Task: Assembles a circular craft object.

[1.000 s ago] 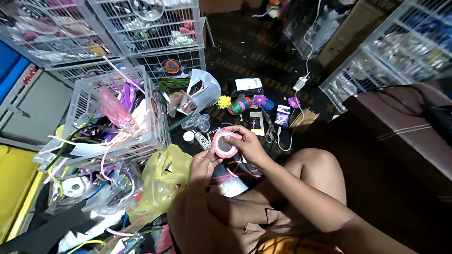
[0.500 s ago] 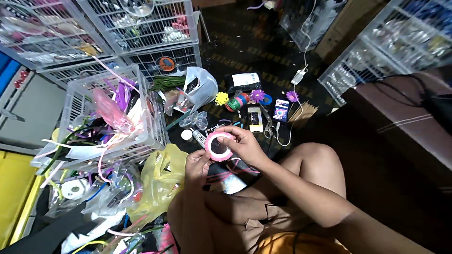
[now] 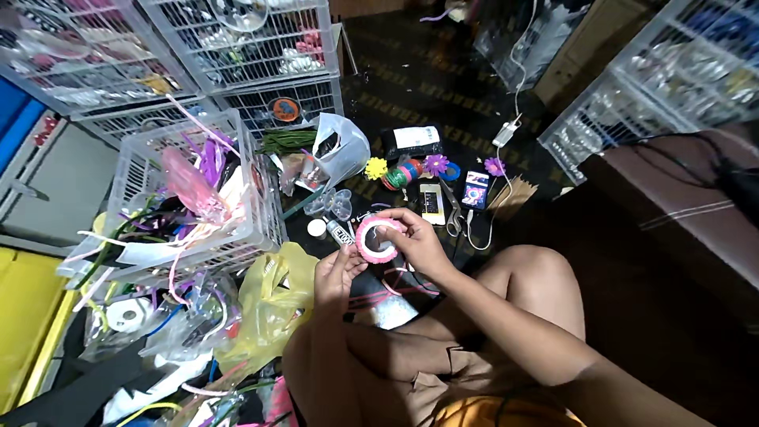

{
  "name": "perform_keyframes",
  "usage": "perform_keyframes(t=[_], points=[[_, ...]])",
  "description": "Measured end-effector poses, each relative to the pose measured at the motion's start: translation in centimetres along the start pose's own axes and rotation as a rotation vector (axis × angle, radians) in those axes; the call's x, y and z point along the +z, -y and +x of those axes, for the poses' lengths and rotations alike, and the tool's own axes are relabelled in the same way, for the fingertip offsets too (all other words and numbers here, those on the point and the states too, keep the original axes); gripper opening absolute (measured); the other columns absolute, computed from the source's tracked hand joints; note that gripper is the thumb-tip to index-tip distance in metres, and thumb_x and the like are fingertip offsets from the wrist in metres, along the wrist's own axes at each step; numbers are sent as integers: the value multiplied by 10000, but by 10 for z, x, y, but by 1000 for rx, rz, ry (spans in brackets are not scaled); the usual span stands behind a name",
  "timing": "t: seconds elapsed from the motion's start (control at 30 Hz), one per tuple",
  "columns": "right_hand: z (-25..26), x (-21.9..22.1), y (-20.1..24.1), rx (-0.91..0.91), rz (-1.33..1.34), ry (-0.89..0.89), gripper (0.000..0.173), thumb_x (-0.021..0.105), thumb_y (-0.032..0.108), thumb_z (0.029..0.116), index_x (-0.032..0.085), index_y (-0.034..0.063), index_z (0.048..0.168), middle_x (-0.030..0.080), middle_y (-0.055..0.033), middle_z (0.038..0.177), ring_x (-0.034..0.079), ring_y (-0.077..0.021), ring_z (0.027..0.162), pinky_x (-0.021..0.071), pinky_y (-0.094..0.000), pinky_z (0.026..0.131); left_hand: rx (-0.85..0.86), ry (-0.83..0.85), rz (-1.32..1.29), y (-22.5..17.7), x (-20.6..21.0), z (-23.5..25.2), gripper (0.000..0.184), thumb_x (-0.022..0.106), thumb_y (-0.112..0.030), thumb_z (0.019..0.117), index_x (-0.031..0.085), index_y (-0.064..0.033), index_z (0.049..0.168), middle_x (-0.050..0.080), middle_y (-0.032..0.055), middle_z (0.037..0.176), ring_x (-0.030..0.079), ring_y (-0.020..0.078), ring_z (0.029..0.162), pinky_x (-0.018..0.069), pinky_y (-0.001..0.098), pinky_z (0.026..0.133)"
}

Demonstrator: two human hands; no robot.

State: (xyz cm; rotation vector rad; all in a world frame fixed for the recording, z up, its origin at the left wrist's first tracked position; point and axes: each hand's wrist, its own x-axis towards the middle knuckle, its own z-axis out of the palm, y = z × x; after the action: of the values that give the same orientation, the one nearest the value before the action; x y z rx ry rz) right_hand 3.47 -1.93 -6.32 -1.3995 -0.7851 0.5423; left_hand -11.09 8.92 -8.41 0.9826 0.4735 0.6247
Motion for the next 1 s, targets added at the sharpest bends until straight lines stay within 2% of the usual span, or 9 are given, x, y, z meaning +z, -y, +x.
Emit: perform_keyframes(t=[0.23,0.37,0.43,0.6,0.67,0.77,0.8,0.87,1.0], points=[[-2,0,-3,-35,-45,11,250,651,47,984,661,55,1234,718,-41,1032,679,-69,785,584,-235,705,79,-102,177,5,3,1,251,512,-34,1029,725,11,904,739,56,777,721,117,712,621,278,728],[-4,2,-9,-62,-89,10,269,646,49,983,661,43,1252,714,-50,1105,688,-73,830,593,-247,736,145,-187,310,7,10,0,104,638,15,965,739,37,947,736,31,750,706,78,667,617,243,680],[-4,2,-11,-66,-108,4,267,646,48,983,662,43,1250,718,-53,1119,692,-71,844,593,-248,750,155,-180,388,6,12,-2,70,677,44,927,724,43,980,738,24,779,701,60,678,613,231,693],[0,-1,-18,18,-46,-24,245,634,64,998,647,57,1243,714,-47,1073,682,-75,806,587,-251,716,71,11,435,3,6,-2,399,737,100,821,605,59,1195,716,75,1004,713,84,847,614,241,790],[1,-1,-21,62,12,-32,248,635,69,1000,640,64,1248,723,-54,1052,691,-91,801,590,-262,711,48,17,399,1,7,-2,397,735,94,835,610,69,1211,724,83,1010,719,94,851,617,248,802],[3,-2,-26,86,65,-34,260,635,61,998,632,56,1257,718,-71,1059,689,-109,807,589,-275,711,49,-44,372,2,6,1,177,615,-5,985,673,73,1133,744,89,921,727,122,811,616,271,776],[3,-1,-27,90,74,-30,262,633,59,998,630,55,1260,718,-75,1059,691,-114,813,590,-282,717,48,-70,366,2,6,1,171,573,-32,1021,688,70,1094,746,85,885,732,124,792,621,270,759],[3,-1,-27,84,77,-11,261,630,52,997,633,52,1257,710,-70,1093,694,-114,838,597,-286,738,26,-116,348,3,6,2,171,568,-36,1028,707,63,1030,744,76,831,728,115,752,617,253,728],[3,2,-25,50,41,4,247,641,35,986,658,57,1232,698,-56,1142,684,-93,804,594,-260,711,34,-146,374,5,6,4,115,641,-9,981,737,53,981,743,61,784,714,91,705,608,236,700]])
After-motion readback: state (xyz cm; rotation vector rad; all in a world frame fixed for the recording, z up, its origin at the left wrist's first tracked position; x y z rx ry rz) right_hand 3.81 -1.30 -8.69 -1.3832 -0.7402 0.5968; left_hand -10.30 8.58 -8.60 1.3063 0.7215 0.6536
